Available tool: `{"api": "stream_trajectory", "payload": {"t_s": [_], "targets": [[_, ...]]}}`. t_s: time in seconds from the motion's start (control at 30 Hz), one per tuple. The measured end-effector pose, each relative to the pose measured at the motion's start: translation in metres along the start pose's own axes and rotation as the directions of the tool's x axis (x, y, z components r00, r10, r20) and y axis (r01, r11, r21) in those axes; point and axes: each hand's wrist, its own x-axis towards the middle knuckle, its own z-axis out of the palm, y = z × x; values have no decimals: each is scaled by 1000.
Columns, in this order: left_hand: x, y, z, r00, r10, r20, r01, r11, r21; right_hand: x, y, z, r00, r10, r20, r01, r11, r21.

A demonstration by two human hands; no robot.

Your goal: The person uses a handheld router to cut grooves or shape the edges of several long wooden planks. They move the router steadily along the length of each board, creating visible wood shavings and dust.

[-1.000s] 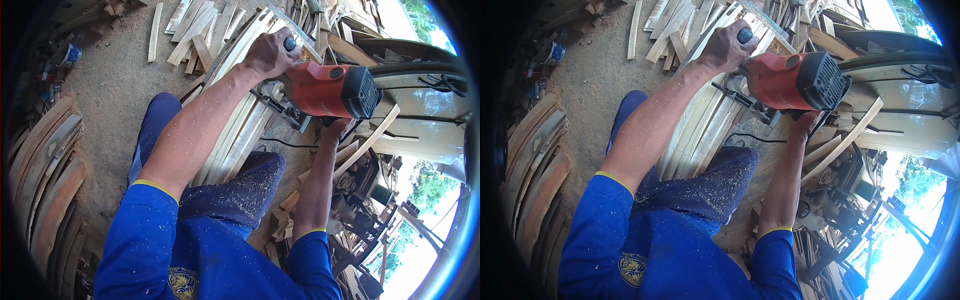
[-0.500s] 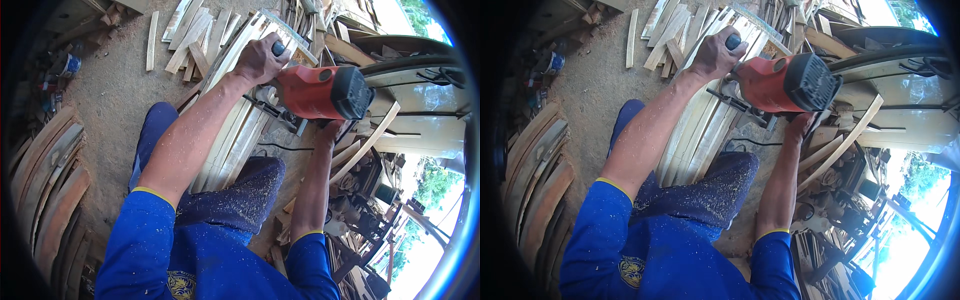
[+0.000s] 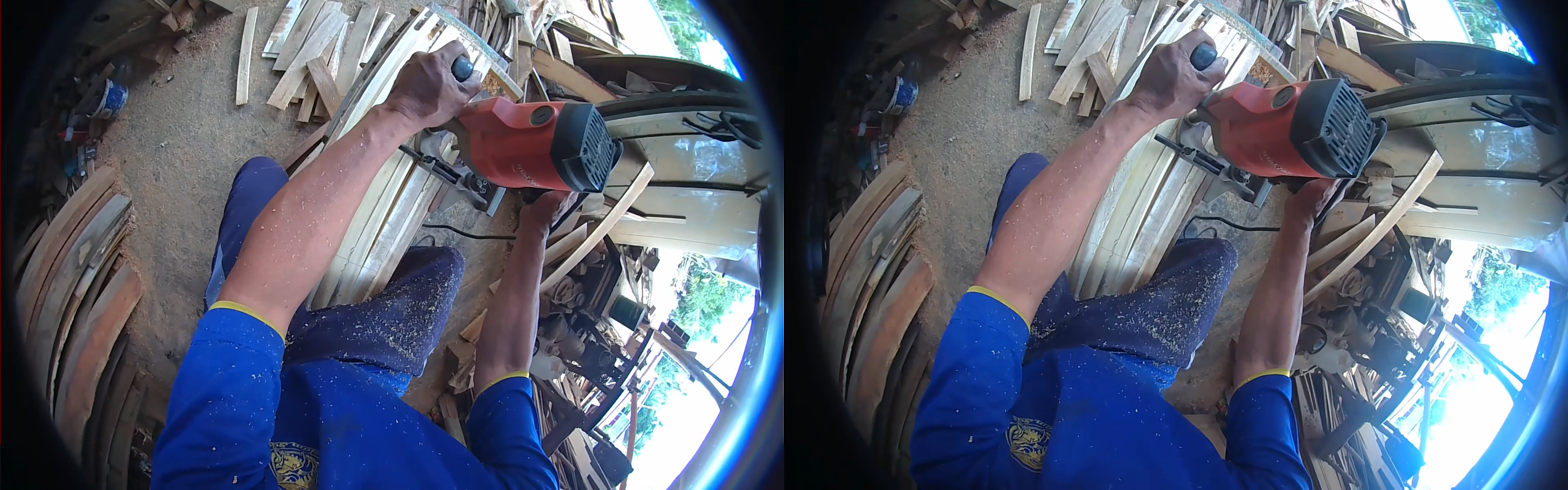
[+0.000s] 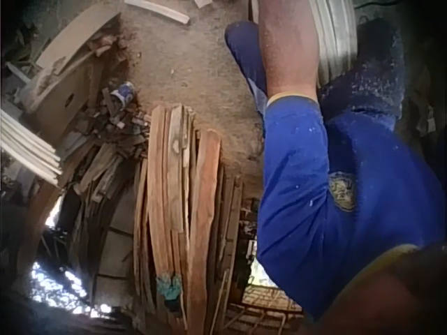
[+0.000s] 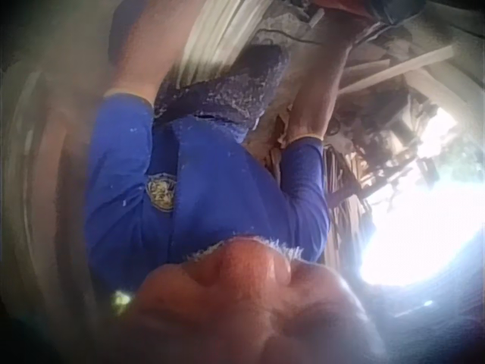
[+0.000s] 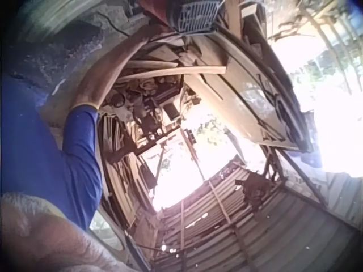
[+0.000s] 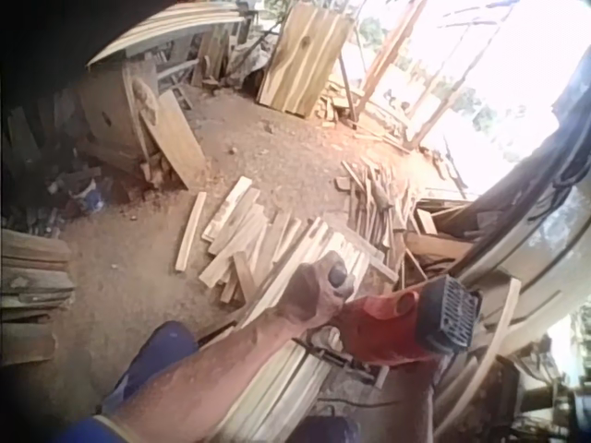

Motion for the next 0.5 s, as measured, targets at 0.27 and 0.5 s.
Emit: {"api": "stream_trajectory", "payload": {"t_s": [0.27, 0.5], "targets": [[-6, -14, 4, 999, 23, -30, -23, 1000, -16, 9, 35, 5, 993, -106, -57, 110, 991, 78], [2, 10, -3, 1000, -12, 4, 12, 1000, 4, 10, 10, -11, 993, -102, -59, 106, 991, 81]]}}
